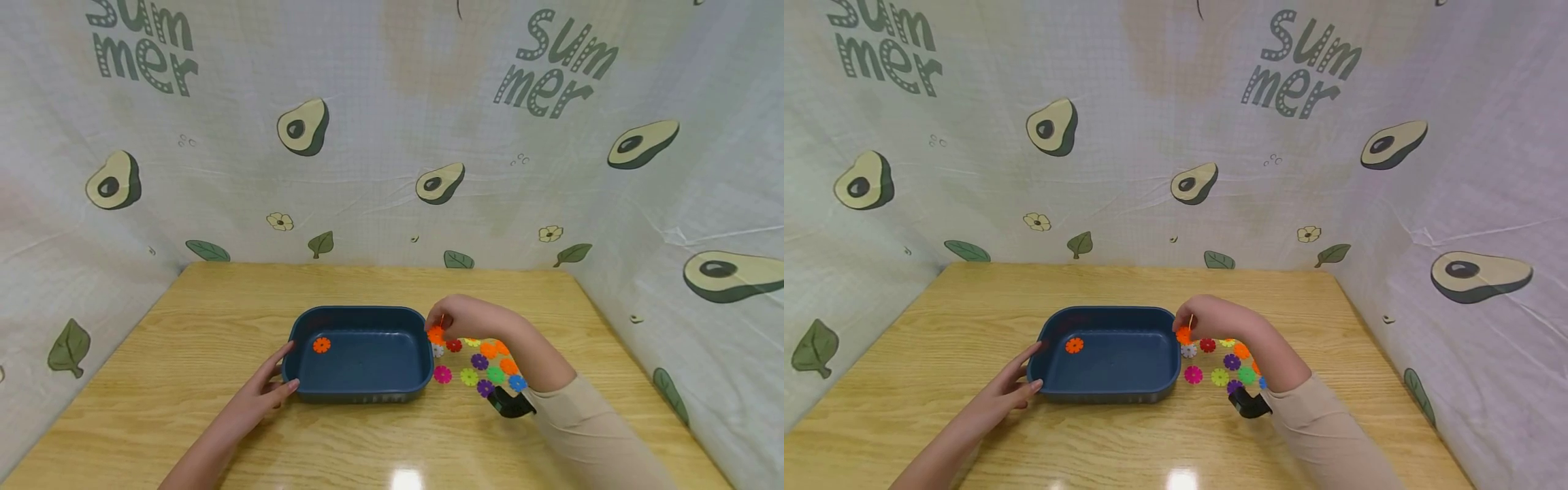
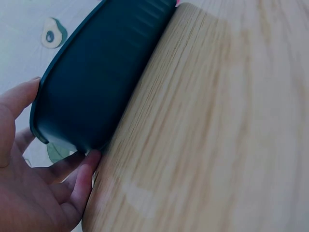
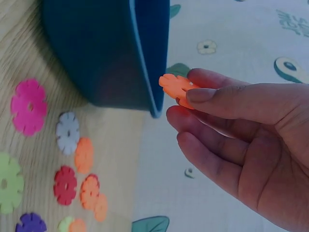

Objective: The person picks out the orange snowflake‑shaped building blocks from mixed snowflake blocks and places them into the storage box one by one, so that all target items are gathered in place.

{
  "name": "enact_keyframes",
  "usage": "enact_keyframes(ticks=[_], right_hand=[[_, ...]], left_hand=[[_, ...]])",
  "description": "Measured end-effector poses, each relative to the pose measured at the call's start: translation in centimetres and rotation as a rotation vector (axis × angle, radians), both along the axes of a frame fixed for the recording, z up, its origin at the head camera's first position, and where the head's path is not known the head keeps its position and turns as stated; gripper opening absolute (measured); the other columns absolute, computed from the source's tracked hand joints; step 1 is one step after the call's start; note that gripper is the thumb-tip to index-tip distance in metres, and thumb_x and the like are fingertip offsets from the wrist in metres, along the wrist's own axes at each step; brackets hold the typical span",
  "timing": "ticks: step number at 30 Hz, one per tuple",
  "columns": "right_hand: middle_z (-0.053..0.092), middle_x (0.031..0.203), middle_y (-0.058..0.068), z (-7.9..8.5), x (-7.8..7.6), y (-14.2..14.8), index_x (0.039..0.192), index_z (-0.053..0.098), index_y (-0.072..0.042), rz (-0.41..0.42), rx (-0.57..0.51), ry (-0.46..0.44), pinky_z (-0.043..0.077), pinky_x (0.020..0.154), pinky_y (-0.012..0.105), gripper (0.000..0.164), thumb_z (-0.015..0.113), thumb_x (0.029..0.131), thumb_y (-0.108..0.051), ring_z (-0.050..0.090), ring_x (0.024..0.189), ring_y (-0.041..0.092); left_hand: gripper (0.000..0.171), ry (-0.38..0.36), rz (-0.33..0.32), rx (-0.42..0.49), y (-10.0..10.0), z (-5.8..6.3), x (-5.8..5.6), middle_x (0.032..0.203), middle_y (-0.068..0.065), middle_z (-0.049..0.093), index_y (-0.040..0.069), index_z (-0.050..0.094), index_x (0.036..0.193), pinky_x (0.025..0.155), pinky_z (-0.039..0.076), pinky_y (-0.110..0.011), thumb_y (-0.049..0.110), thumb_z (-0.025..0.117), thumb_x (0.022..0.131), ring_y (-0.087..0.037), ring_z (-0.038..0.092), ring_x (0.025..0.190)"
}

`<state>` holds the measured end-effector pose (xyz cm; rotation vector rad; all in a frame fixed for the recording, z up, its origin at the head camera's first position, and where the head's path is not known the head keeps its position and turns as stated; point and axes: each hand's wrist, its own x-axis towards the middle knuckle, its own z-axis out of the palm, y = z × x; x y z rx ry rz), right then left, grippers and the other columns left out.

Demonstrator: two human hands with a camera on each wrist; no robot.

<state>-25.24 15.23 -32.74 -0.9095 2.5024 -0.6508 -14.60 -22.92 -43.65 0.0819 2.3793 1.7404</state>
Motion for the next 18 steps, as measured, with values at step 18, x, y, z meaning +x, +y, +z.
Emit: enact_keyframes(ticks=[18], right_hand=[[0.066,0.103,-0.002,0.0,-1.0,-4.5,0.110,0.072,-0.008,0.044,-0.024,-0.040,0.052,0.070,0.029,0.030,0.066,0.085,0.009,0.060,0.082,0.015]], left_hand=[[0.069,0.017,-0.013,0.009,-0.2,-0.1,0.0,0.143,-0.029,0.034,0.018,0.025,0.155,0.068,0.045,-0.031,0.018,0.062,0.097,-0.026,0.057,0.099]])
